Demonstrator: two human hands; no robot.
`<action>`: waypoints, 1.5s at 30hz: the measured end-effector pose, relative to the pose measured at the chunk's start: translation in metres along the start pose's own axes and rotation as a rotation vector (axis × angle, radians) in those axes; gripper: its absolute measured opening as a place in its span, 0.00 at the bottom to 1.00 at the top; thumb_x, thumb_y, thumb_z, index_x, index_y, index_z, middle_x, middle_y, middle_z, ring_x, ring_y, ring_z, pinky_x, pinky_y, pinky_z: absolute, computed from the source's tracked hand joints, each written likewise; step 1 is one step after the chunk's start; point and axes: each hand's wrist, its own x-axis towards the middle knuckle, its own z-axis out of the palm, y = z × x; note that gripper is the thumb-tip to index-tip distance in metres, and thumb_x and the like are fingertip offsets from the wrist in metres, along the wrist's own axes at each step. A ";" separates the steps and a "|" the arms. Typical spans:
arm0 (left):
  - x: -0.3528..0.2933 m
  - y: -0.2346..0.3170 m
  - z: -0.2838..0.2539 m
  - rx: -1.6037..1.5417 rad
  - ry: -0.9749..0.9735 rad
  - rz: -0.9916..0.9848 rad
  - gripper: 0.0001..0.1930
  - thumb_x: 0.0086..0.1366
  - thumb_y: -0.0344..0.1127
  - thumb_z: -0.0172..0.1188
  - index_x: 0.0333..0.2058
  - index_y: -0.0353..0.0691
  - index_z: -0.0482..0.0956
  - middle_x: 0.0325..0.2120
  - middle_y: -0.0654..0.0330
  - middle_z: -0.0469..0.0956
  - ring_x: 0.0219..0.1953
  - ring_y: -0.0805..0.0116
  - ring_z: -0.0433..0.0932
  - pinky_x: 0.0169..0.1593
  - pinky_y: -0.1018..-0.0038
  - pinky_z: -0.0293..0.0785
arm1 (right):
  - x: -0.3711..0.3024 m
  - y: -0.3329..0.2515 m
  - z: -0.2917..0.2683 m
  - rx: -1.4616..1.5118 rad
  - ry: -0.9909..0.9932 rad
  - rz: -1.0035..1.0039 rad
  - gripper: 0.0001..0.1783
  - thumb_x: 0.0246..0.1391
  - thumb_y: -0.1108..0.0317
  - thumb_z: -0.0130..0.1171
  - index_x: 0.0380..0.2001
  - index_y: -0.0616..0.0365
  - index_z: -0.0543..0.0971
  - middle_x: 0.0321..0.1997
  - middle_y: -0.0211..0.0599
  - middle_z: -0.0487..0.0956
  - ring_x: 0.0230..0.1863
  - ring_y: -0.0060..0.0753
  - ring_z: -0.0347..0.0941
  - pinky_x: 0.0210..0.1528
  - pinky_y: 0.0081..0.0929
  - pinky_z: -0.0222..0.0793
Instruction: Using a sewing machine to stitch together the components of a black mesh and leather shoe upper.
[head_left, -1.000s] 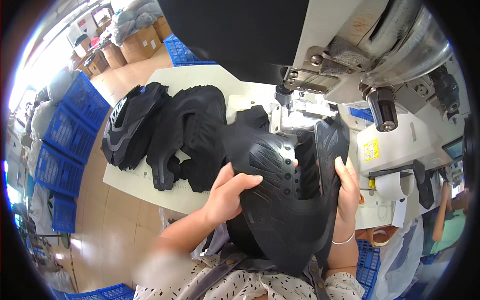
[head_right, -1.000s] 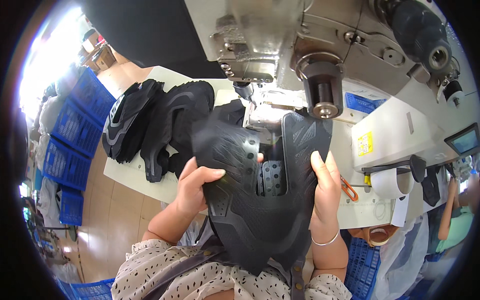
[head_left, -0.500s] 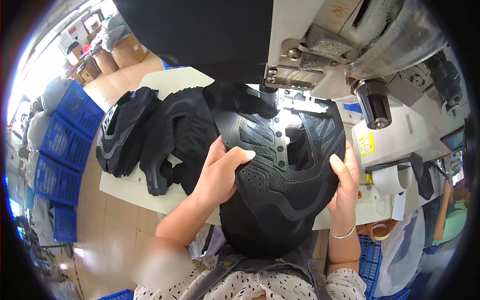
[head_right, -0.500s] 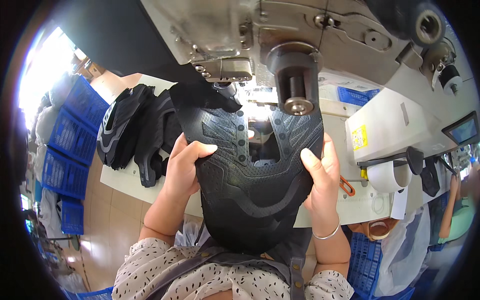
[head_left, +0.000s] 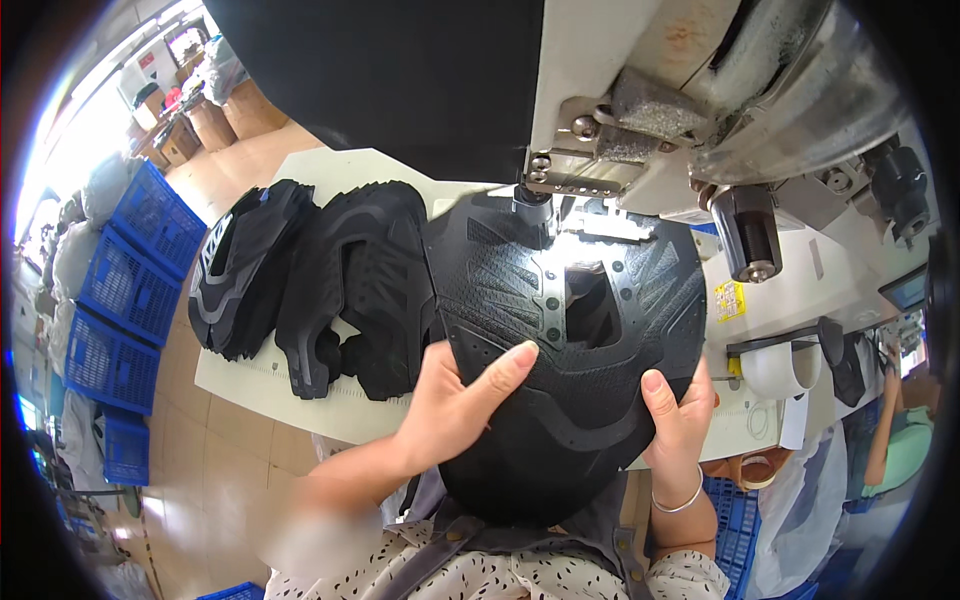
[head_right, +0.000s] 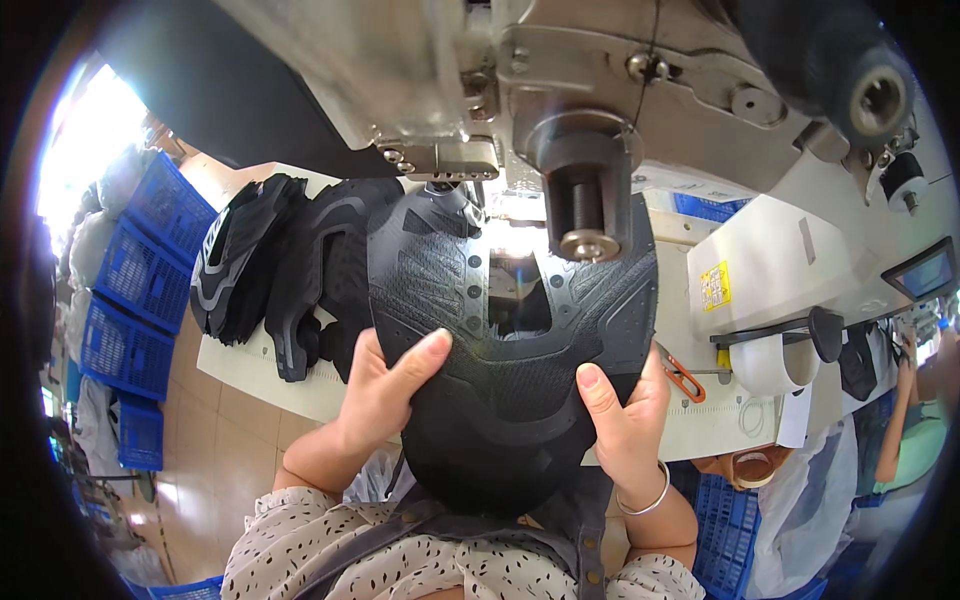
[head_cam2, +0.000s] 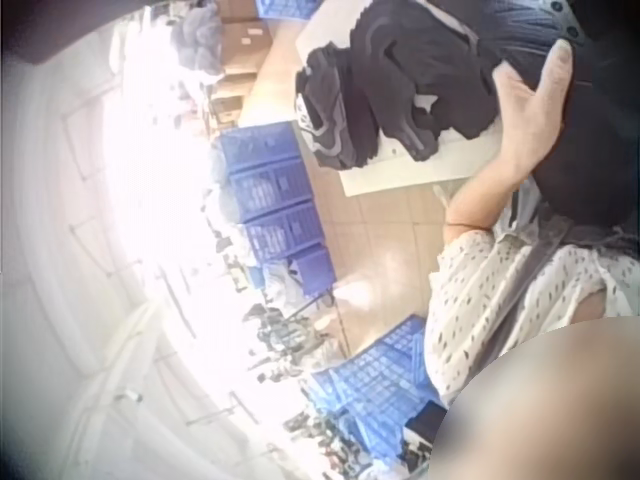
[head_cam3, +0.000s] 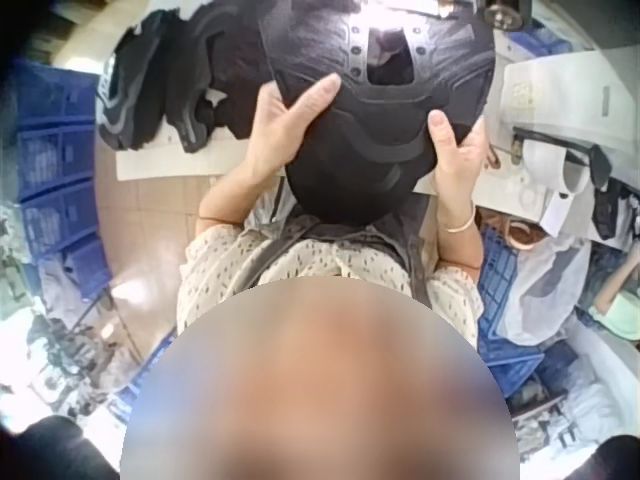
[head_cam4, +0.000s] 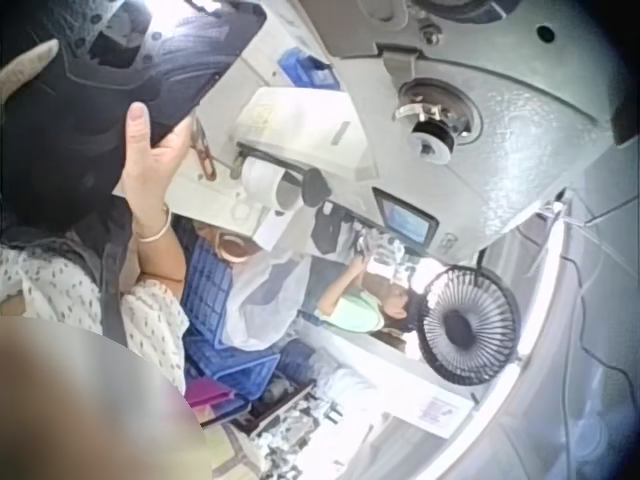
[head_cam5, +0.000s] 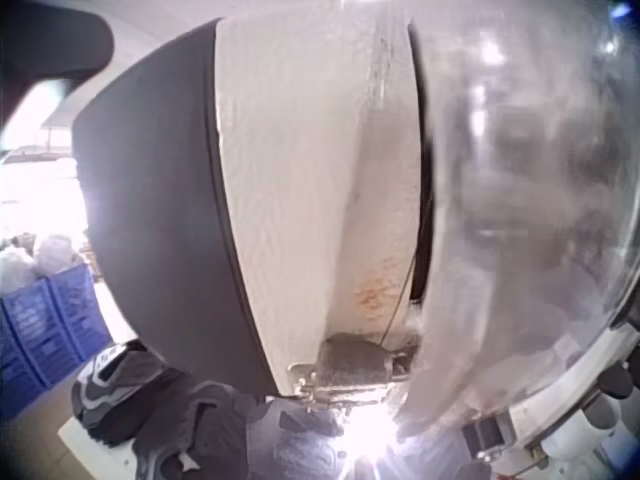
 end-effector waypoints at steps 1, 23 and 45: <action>-0.003 -0.002 0.000 0.050 -0.030 -0.009 0.08 0.63 0.33 0.52 0.34 0.33 0.74 0.27 0.68 0.75 0.30 0.82 0.70 0.36 0.82 0.68 | -0.001 0.000 0.000 -0.001 0.002 0.011 0.27 0.50 0.70 0.57 0.52 0.66 0.62 0.50 0.39 0.70 0.48 0.28 0.67 0.53 0.24 0.61; 0.072 0.010 -0.014 -0.042 0.012 0.008 0.09 0.58 0.25 0.53 0.36 0.28 0.75 0.32 0.57 0.77 0.32 0.74 0.76 0.37 0.78 0.73 | 0.058 0.007 0.015 0.019 0.006 -0.079 0.13 0.53 0.73 0.53 0.42 0.65 0.69 0.39 0.33 0.75 0.38 0.21 0.69 0.44 0.19 0.65; 0.005 -0.018 -0.005 0.055 -0.089 -0.088 0.11 0.60 0.36 0.56 0.36 0.34 0.73 0.29 0.64 0.74 0.28 0.79 0.71 0.31 0.82 0.68 | 0.028 0.012 0.032 0.075 -0.094 0.243 0.08 0.52 0.72 0.56 0.23 0.65 0.76 0.22 0.34 0.77 0.14 0.23 0.71 0.15 0.17 0.67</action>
